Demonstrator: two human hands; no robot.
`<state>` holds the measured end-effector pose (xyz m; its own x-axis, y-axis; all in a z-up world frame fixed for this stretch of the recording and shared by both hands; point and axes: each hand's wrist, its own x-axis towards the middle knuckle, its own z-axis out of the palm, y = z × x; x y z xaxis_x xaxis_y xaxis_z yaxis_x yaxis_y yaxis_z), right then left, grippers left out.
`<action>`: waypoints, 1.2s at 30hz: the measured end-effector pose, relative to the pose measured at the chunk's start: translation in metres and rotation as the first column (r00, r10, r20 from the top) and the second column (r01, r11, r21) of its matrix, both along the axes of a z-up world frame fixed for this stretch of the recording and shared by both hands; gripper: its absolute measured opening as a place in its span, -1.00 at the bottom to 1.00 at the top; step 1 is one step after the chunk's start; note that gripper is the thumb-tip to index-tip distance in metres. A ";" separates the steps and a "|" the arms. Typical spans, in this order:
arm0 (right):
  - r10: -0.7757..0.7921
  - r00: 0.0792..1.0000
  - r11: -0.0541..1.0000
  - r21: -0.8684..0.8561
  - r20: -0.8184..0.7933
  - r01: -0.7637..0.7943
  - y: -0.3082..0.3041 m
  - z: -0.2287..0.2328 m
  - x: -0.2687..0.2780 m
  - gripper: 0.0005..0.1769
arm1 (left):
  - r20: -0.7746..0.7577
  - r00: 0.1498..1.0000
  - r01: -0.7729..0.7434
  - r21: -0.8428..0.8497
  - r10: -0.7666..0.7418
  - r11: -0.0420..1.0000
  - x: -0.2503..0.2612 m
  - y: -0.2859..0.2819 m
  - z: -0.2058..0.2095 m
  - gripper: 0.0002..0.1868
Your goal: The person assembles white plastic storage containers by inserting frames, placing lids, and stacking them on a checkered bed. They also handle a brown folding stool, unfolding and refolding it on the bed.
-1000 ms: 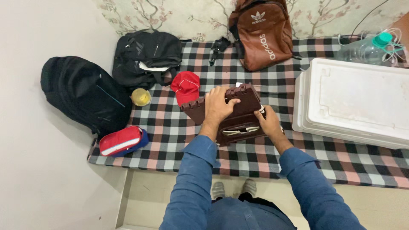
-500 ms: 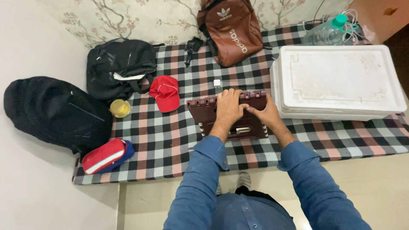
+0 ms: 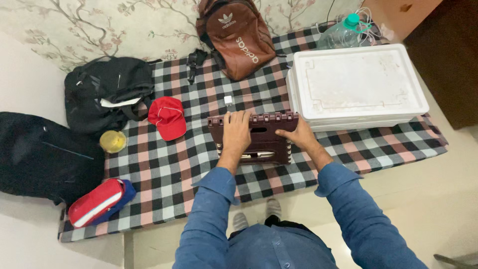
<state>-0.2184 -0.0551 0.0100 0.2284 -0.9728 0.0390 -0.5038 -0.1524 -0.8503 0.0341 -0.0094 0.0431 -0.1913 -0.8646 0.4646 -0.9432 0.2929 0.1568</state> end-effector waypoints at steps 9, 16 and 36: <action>-0.184 0.936 0.683 -0.723 -0.300 -0.098 0.027 0.071 0.051 -0.68 | 0.008 0.997 -0.083 0.049 0.083 0.995 -0.006 0.015 -0.002 -0.32; -0.064 0.791 0.761 -0.542 -0.609 -0.356 0.017 0.082 0.046 -0.32 | -0.114 0.993 -0.015 -0.011 0.013 1.000 0.008 0.016 0.002 -0.31; -0.017 0.810 0.754 -0.539 -0.586 -0.374 -0.044 0.091 0.055 -0.34 | -0.050 0.993 -0.112 -0.043 0.110 0.993 0.010 -0.027 0.026 -0.37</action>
